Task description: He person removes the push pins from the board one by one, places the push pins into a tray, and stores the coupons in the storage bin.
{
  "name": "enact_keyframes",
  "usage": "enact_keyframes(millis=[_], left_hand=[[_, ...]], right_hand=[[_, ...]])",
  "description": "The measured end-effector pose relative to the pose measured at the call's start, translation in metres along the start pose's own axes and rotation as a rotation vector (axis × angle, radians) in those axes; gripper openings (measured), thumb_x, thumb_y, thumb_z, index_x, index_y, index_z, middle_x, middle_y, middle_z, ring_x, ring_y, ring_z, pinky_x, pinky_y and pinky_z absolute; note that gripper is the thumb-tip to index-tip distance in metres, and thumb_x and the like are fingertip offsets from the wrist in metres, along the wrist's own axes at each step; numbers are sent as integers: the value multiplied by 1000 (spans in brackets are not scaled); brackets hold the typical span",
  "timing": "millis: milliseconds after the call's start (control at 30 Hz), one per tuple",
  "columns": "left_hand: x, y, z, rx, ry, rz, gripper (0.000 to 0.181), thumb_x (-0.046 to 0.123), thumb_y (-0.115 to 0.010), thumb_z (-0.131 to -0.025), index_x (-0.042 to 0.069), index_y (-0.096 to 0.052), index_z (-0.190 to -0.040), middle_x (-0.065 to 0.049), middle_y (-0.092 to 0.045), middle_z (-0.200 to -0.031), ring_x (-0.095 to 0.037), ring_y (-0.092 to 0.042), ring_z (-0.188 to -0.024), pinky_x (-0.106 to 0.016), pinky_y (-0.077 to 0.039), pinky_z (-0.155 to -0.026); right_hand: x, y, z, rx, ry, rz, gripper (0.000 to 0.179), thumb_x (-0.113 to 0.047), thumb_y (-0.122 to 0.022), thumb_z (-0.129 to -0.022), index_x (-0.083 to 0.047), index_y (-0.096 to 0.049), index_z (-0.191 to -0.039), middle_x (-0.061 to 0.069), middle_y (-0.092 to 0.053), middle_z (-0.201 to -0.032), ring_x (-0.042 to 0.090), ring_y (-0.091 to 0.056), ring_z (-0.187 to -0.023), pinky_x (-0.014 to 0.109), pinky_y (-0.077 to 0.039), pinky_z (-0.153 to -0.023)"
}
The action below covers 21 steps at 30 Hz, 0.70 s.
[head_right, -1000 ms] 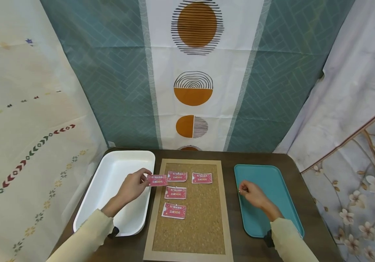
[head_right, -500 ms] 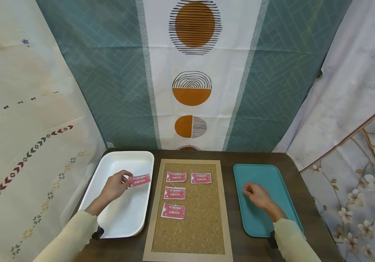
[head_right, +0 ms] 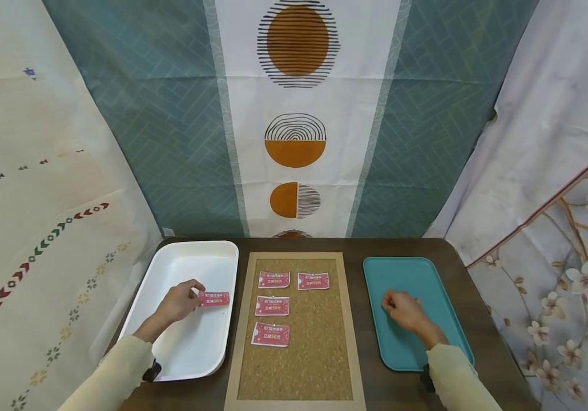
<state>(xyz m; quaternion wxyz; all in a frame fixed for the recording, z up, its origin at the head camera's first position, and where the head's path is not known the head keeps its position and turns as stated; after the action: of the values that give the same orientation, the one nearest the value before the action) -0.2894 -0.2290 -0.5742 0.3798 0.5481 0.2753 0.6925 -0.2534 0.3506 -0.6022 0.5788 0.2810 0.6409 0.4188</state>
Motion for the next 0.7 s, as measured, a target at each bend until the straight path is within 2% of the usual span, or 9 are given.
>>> enact_keyframes(millis=[167,433,700], left_hand=[[-4,-4,-4,-26,21,-10,28,6,-70,-93,2,-68,-121,-13,-70,-99,-25,-66,-84,-38,-57,-72],[-11,-10,-9,-79,59,-62,27,10,-73,-93,4,-69,-120,-12,-71,-101,-24,-66,-86,-39,-56,-72],[-12,-13,-9,-73,46,-101,26,10,-73,-93,4,-69,-118,-12,-71,-100,-24,-65,-83,-39,-54,-70]], right_hand=[[0,-4,1,-11,-11,12,14,-3,-68,-97,-14,-65,-89,-2,-68,-90,19,-59,-87,57,-32,-79],[1,-6,1,-21,-25,26,14,-5,-67,-98,-16,-66,-90,-3,-66,-88,18,-56,-85,53,-31,-77],[-1,-6,3,-6,-8,30,14,-5,-69,-97,-16,-67,-90,-5,-65,-87,16,-55,-83,50,-32,-76]])
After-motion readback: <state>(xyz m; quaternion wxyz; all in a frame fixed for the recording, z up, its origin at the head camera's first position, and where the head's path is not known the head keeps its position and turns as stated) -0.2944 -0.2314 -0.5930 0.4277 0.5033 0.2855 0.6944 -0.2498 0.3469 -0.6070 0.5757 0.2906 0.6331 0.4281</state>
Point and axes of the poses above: each hand's wrist, its own z-axis away from the middle knuckle, its own y-axis out of the back of the hand, x = y × z, the point moved 6 cm from there along -z, towards the middle knuckle
